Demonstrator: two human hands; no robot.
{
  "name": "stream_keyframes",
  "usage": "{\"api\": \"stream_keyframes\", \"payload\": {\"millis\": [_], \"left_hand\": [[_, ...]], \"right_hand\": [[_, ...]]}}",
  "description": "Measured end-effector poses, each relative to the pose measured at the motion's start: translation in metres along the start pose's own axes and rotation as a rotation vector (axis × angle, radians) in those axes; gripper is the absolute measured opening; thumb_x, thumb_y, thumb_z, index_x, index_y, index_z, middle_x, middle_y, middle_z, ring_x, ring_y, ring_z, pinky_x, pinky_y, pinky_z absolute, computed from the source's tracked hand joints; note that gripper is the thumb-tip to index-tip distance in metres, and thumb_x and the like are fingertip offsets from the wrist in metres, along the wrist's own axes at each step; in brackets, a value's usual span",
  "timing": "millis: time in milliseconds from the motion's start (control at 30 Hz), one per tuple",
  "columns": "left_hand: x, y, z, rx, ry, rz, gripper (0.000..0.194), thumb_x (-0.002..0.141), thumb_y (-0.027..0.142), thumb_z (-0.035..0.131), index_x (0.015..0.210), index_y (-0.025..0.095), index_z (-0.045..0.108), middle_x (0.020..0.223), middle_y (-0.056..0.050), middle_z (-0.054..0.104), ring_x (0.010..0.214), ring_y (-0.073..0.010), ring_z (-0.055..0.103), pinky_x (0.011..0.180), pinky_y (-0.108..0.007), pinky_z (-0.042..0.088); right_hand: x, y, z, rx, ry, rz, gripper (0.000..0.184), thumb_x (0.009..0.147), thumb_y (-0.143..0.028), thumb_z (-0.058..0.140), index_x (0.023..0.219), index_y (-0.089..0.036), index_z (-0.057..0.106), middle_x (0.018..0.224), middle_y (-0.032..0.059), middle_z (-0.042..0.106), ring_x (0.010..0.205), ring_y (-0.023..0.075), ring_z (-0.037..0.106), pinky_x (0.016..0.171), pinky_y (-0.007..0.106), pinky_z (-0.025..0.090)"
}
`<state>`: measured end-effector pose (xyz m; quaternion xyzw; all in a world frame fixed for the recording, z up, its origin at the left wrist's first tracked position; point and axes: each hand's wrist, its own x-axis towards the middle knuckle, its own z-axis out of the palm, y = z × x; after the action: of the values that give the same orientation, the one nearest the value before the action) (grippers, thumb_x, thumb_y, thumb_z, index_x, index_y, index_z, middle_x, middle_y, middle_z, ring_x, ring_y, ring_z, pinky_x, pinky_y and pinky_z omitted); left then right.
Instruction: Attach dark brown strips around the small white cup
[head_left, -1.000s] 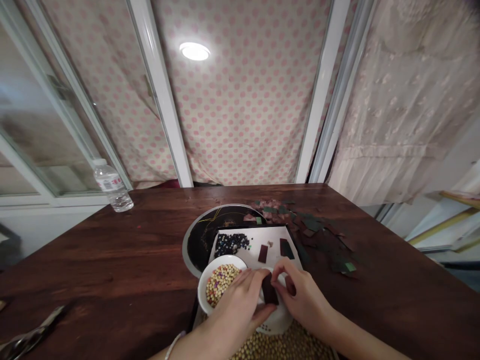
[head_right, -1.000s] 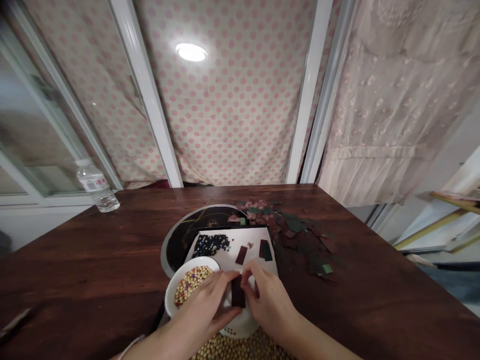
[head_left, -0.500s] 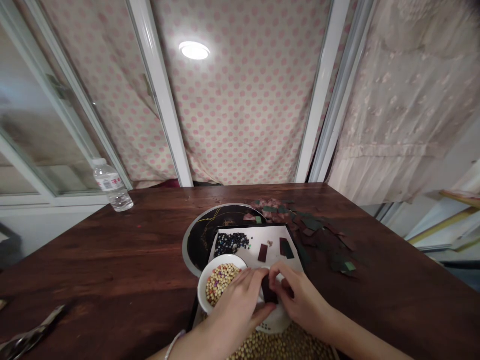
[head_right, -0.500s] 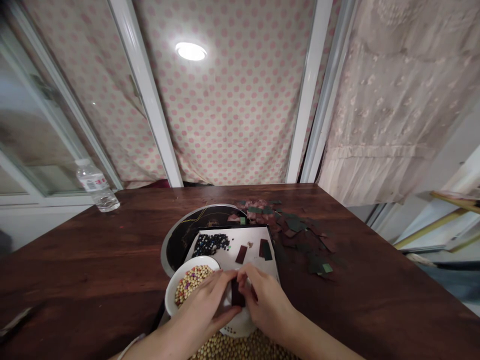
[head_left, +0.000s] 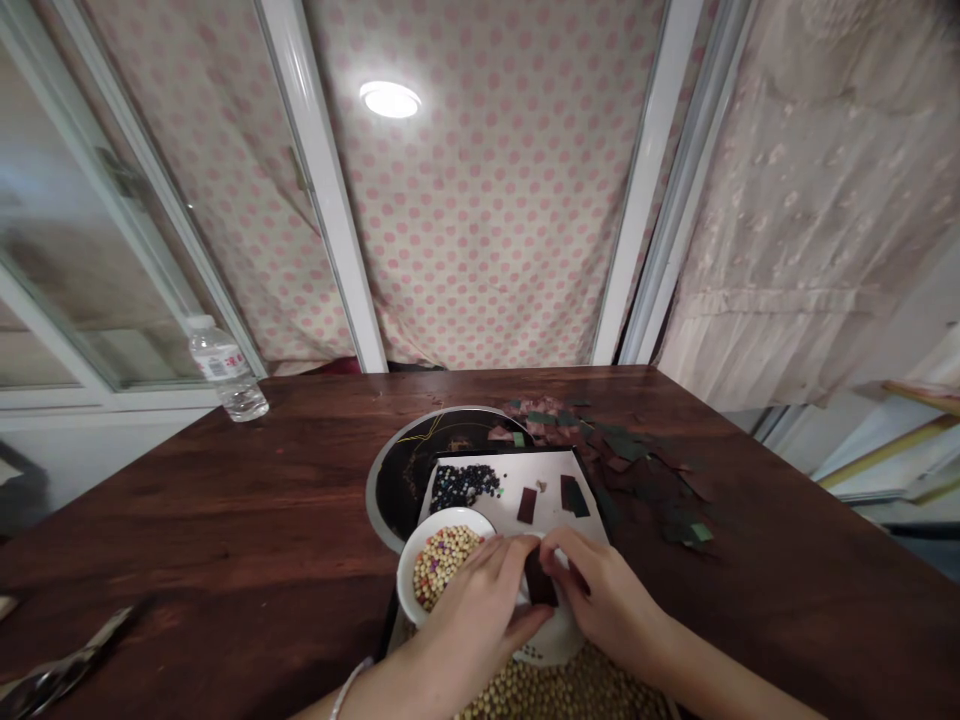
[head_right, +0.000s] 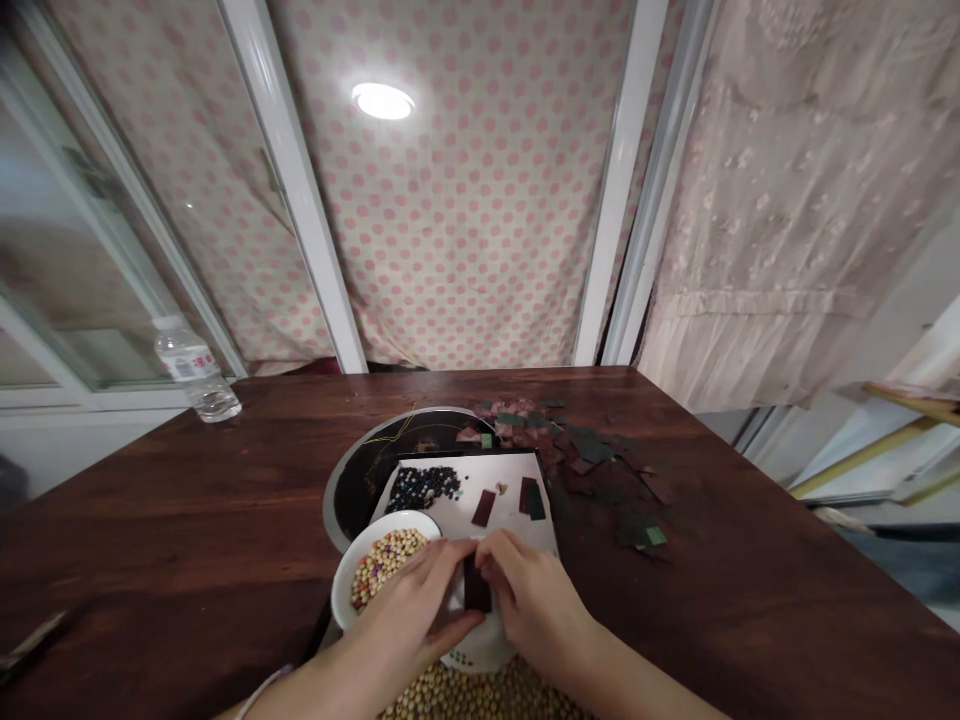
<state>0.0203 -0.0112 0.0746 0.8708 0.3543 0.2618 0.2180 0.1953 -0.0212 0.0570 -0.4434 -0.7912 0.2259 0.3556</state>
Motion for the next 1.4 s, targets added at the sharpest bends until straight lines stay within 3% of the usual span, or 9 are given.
{"api": "stream_keyframes", "payload": {"millis": [167, 600, 1067, 1267, 1400], "left_hand": [[0.0001, 0.0019, -0.0012, -0.001, -0.030, -0.019, 0.030, 0.071, 0.013, 0.056, 0.101, 0.015, 0.052, 0.098, -0.012, 0.060, 0.094, -0.0311, 0.055, 0.080, -0.050, 0.046], [0.0000, 0.0026, -0.0022, 0.031, -0.034, -0.034, 0.038, 0.070, 0.013, 0.061, 0.107, 0.014, 0.051, 0.101, -0.014, 0.061, 0.097, -0.0336, 0.055, 0.080, -0.051, 0.046], [0.0000, 0.0011, -0.0008, 0.046, -0.013, -0.039, 0.045, 0.070, 0.012, 0.064, 0.112, 0.013, 0.048, 0.104, -0.014, 0.060, 0.097, -0.0322, 0.055, 0.082, -0.051, 0.047], [-0.0001, 0.0005, -0.0004, 0.028, -0.022, -0.043, 0.046, 0.070, 0.011, 0.064, 0.113, 0.012, 0.048, 0.104, -0.015, 0.060, 0.098, -0.0312, 0.055, 0.084, -0.050, 0.046], [-0.0014, -0.0007, 0.0006, 0.031, -0.001, -0.038, 0.050, 0.070, 0.013, 0.065, 0.116, 0.012, 0.046, 0.108, -0.016, 0.060, 0.101, -0.0325, 0.055, 0.086, -0.051, 0.046]], "right_hand": [[-0.0001, 0.0013, 0.0008, 0.010, -0.045, -0.062, 0.020, 0.081, -0.003, 0.039, 0.085, -0.021, 0.045, 0.079, 0.0003, 0.057, 0.068, 0.0135, 0.055, 0.062, 0.023, 0.042], [0.0002, 0.0061, 0.0056, 0.000, 0.023, 0.036, 0.022, 0.078, -0.003, 0.042, 0.090, -0.021, 0.046, 0.076, -0.0019, 0.055, 0.052, 0.0103, 0.047, 0.052, 0.021, 0.036], [0.0024, 0.0074, 0.0083, 0.026, 0.019, 0.024, 0.024, 0.078, -0.002, 0.042, 0.093, -0.022, 0.042, 0.076, -0.0026, 0.053, 0.050, 0.0097, 0.042, 0.051, 0.021, 0.035], [-0.0006, 0.0043, 0.0067, 0.044, -0.049, -0.017, 0.019, 0.081, -0.004, 0.041, 0.088, -0.022, 0.042, 0.074, -0.0028, 0.054, 0.053, 0.0103, 0.047, 0.054, 0.021, 0.037], [-0.0024, 0.0081, 0.0085, -0.032, 0.026, 0.015, 0.015, 0.084, -0.007, 0.038, 0.088, -0.022, 0.042, 0.074, -0.0011, 0.056, 0.056, 0.0123, 0.052, 0.054, 0.023, 0.037]]}}
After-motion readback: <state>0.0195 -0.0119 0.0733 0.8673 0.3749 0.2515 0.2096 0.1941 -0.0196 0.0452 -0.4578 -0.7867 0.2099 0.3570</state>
